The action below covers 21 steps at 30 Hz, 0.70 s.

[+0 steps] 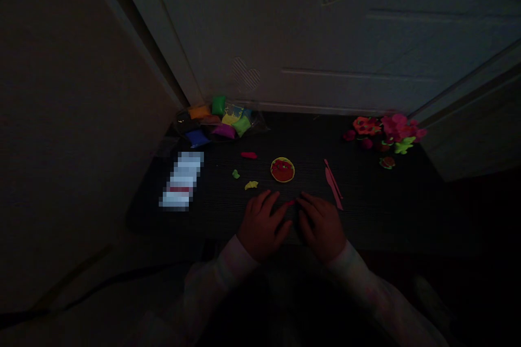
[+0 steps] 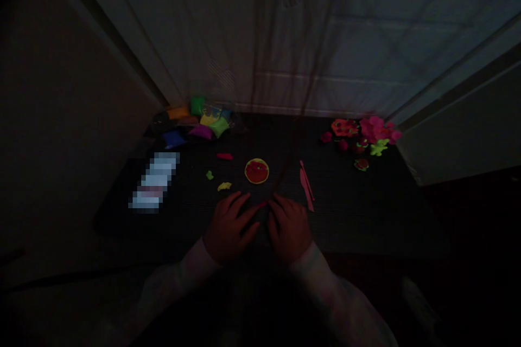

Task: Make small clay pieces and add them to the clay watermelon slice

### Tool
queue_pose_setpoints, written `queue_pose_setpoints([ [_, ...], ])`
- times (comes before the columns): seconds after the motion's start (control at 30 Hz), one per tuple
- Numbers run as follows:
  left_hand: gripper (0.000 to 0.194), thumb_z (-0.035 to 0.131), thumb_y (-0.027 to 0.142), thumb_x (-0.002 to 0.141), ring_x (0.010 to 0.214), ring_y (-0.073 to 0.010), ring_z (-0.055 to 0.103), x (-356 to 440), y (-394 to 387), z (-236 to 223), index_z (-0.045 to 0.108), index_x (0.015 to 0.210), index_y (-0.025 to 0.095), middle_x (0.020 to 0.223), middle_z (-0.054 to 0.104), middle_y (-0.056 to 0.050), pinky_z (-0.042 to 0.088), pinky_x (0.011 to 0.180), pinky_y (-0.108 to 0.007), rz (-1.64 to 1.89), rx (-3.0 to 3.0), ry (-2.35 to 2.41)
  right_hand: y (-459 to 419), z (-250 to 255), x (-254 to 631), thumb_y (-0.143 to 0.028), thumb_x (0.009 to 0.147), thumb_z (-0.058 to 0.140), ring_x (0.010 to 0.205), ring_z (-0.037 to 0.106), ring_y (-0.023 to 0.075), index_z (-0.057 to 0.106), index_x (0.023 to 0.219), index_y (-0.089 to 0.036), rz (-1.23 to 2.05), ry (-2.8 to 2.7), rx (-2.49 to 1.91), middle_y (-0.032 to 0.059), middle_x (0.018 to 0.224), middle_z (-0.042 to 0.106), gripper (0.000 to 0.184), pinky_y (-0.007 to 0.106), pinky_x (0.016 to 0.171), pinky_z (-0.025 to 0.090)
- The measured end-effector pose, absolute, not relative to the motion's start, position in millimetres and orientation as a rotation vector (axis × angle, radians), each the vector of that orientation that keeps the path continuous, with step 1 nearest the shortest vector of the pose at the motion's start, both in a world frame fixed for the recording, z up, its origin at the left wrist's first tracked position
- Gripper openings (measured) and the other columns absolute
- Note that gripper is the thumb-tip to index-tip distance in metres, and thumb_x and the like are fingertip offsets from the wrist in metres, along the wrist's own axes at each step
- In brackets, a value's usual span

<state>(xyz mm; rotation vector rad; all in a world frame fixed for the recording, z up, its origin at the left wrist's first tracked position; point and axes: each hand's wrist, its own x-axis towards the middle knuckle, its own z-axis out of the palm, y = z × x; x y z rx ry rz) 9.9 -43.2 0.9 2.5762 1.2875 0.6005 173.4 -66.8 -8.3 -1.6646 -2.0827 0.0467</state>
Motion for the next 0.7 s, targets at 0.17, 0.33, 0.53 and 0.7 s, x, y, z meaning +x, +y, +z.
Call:
queue_pose_setpoints([
  [0.17,0.039,0.041,0.039,0.079,0.112,-0.0271,0.034,11.7,-42.6,2.9,0.048,0.114,0.024,0.122,0.044,-0.010,0.032,0.086,-0.044,0.514,2.597,1.266,-65.9,-10.7,174.0,-0.018,0.078,0.042,0.094,0.050,0.0208,0.055,0.101,-0.014,0.041,-2.084,-1.669,0.0094,0.106,0.057,0.027,0.037,0.079,0.039],
  [0.33,0.041,0.040,0.041,0.079,0.113,-0.0276,0.033,13.1,-42.5,4.2,0.046,0.116,0.025,0.124,0.042,-0.010,0.031,0.086,-0.045,0.463,2.609,1.267,-66.4,-8.7,172.0,-0.018,0.078,0.043,0.093,0.049,0.0212,0.057,0.099,-0.013,0.016,-2.127,-1.686,0.0090,0.106,0.057,0.026,0.037,0.079,0.039],
  [0.53,0.041,0.041,0.041,0.078,0.113,-0.0278,0.034,13.8,-42.2,5.0,0.047,0.116,0.025,0.124,0.042,-0.010,0.031,0.086,-0.045,0.467,2.622,1.265,-67.4,-5.7,170.2,-0.018,0.078,0.043,0.095,0.047,0.0216,0.057,0.100,-0.014,0.004,-2.150,-1.703,0.0084,0.108,0.056,0.027,0.038,0.079,0.037],
  [0.7,0.041,0.042,0.041,0.078,0.113,-0.0276,0.034,13.4,-42.6,4.3,0.047,0.115,0.023,0.123,0.043,-0.011,0.031,0.087,-0.045,0.484,2.613,1.262,-68.1,-6.3,170.5,-0.018,0.077,0.044,0.095,0.047,0.0217,0.056,0.102,-0.014,-0.018,-2.195,-1.677,0.0088,0.109,0.056,0.028,0.038,0.078,0.037],
])
